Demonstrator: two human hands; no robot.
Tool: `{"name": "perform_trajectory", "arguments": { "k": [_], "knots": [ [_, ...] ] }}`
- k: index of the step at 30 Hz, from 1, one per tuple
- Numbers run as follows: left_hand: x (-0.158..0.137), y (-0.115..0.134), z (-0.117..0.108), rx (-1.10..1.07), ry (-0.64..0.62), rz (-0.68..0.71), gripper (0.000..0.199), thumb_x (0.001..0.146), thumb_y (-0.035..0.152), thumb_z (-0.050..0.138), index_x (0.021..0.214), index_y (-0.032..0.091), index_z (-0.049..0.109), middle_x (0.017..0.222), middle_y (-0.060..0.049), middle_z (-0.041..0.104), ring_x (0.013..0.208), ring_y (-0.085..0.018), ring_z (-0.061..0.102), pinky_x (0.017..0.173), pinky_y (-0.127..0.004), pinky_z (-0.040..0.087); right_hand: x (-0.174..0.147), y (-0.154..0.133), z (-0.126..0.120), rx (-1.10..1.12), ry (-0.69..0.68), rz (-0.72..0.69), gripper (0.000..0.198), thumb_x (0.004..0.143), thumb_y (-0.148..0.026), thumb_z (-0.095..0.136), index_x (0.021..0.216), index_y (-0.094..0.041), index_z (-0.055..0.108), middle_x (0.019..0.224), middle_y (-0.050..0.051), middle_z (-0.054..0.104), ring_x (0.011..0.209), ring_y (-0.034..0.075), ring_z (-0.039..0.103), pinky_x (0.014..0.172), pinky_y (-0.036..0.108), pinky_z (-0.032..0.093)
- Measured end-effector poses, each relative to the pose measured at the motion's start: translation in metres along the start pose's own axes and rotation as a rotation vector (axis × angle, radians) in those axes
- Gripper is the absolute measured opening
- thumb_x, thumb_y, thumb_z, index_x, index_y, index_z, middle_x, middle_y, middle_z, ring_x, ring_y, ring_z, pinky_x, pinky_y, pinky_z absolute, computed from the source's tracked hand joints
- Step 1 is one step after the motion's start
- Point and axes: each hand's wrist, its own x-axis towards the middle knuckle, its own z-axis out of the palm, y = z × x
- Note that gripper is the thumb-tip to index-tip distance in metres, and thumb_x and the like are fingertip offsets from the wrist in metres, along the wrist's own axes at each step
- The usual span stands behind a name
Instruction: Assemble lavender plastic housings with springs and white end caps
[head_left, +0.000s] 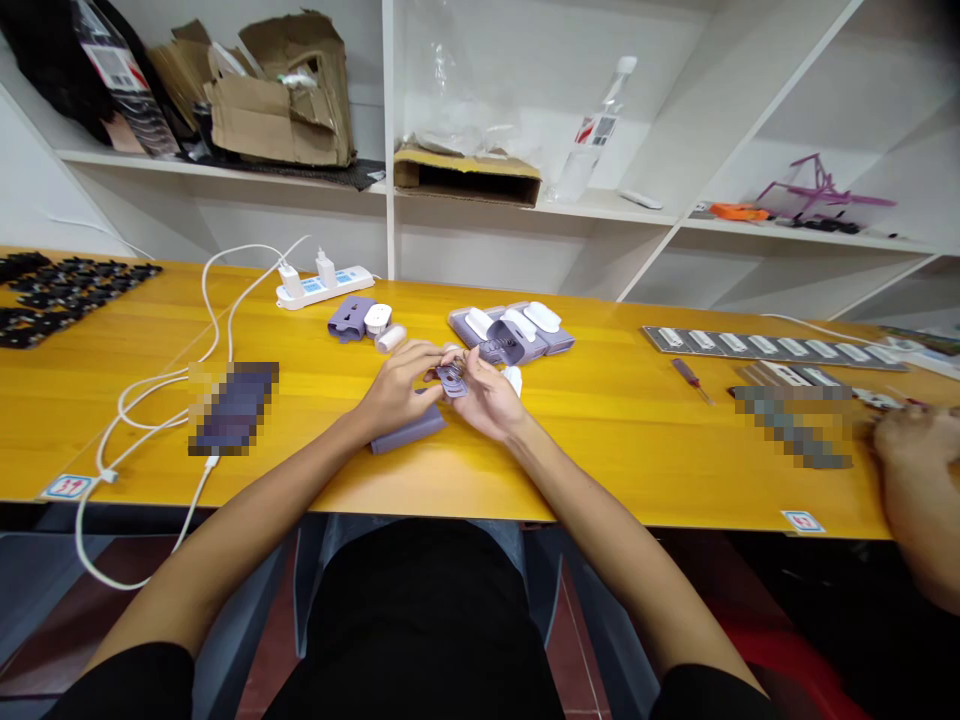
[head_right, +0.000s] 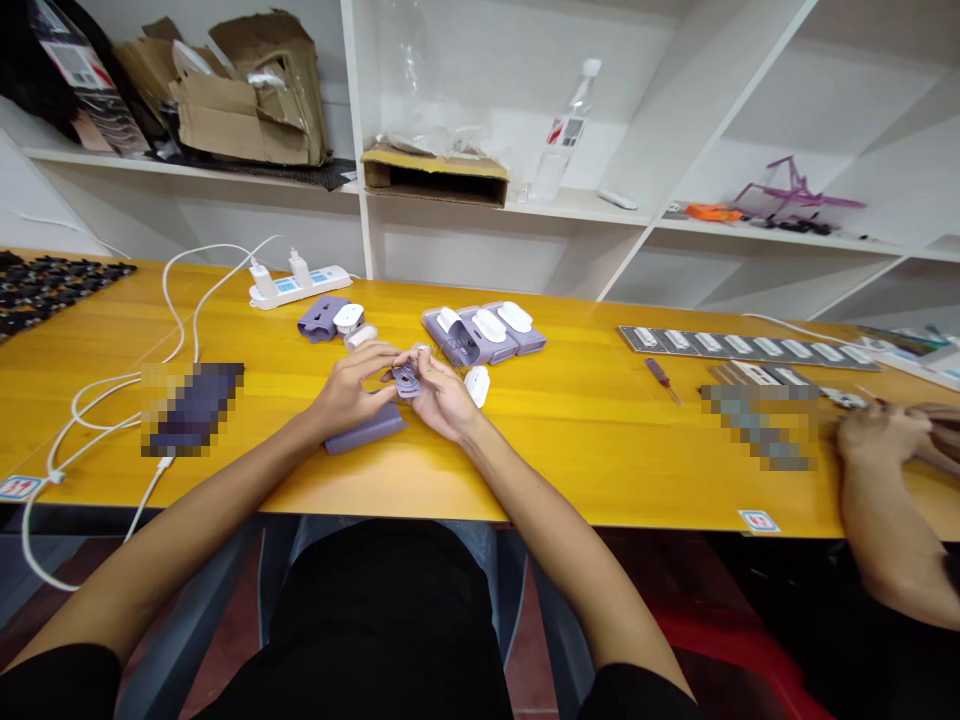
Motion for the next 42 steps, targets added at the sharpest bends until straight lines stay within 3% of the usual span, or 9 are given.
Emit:
{"name": "perform_trajectory", "arguments": {
  "k": [5,11,18,24,30,33,39,42],
  "knots": [
    [-0.002,-0.003,0.0,-0.012,0.022,0.042,0.012,0.1,0.016,0.068,0.108,0.019,0.078,0.111,-0.012,0.08,0.111,-0.025,0.074,0.099,-0.045,0.061,0.0,-0.001,-0.002,0.008,0.037,0.025,0.037,0.1,-0.062,0.07,0.101,-0.026,0.073,0.106,0.002,0.069,0.09,0.017,0.065,0.081,0.032,0.058],
    [0.0,0.004,-0.008,0.016,0.045,-0.062,0.008,0.103,0.024,0.068,0.102,0.018,0.074,0.106,-0.011,0.08,0.101,-0.021,0.077,0.093,-0.038,0.062,0.003,-0.007,-0.012,0.001,0.179,-0.061,0.038,0.09,-0.063,0.081,0.103,-0.028,0.075,0.116,0.003,0.073,0.1,0.019,0.067,0.076,0.029,0.056],
    [0.001,0.006,-0.012,-0.01,0.044,-0.119,0.006,0.103,0.021,0.066,0.101,0.018,0.07,0.103,-0.009,0.078,0.096,-0.019,0.074,0.083,-0.034,0.06,0.004,-0.011,-0.017,-0.025,0.289,-0.127,0.028,0.08,-0.043,0.094,0.097,-0.025,0.08,0.094,0.001,0.074,0.078,0.014,0.063,0.068,0.027,0.05],
    [0.003,0.005,-0.014,-0.03,0.016,-0.085,0.008,0.098,0.014,0.065,0.096,0.019,0.071,0.106,-0.01,0.076,0.098,-0.02,0.072,0.087,-0.036,0.058,0.007,-0.009,-0.015,-0.032,0.312,-0.155,0.029,0.067,-0.033,0.101,0.089,-0.022,0.084,0.087,0.001,0.078,0.07,0.012,0.06,0.065,0.028,0.05],
    [0.002,0.006,-0.013,-0.087,0.019,-0.115,0.007,0.097,0.013,0.067,0.096,0.019,0.071,0.109,-0.009,0.08,0.1,-0.02,0.076,0.091,-0.036,0.06,0.007,-0.009,-0.015,-0.064,0.33,-0.147,0.024,0.071,-0.028,0.098,0.087,-0.021,0.082,0.082,0.002,0.077,0.072,0.014,0.063,0.067,0.03,0.053],
    [0.001,0.008,-0.012,-0.085,0.011,-0.189,0.002,0.098,0.021,0.072,0.099,0.019,0.073,0.097,-0.006,0.082,0.087,-0.018,0.077,0.084,-0.032,0.06,0.006,-0.01,-0.015,-0.071,0.304,-0.14,0.023,0.071,-0.029,0.097,0.086,-0.021,0.082,0.078,0.001,0.075,0.067,0.014,0.062,0.065,0.03,0.053],
    [0.002,0.012,-0.009,-0.125,0.051,-0.341,0.03,0.095,0.031,0.077,0.122,0.017,0.072,0.094,-0.005,0.079,0.077,-0.017,0.073,0.075,-0.029,0.06,0.004,-0.013,-0.014,-0.063,0.305,-0.14,0.024,0.071,-0.031,0.096,0.083,-0.022,0.079,0.08,0.001,0.074,0.064,0.014,0.062,0.063,0.032,0.053],
    [0.004,0.014,-0.01,-0.121,0.104,-0.381,0.023,0.098,0.032,0.072,0.116,0.018,0.075,0.087,-0.002,0.076,0.071,-0.014,0.067,0.069,-0.027,0.056,0.003,-0.014,-0.013,-0.054,0.314,-0.149,0.024,0.072,-0.031,0.096,0.082,-0.022,0.077,0.077,0.0,0.072,0.064,0.014,0.061,0.067,0.033,0.055]
  ]
}}
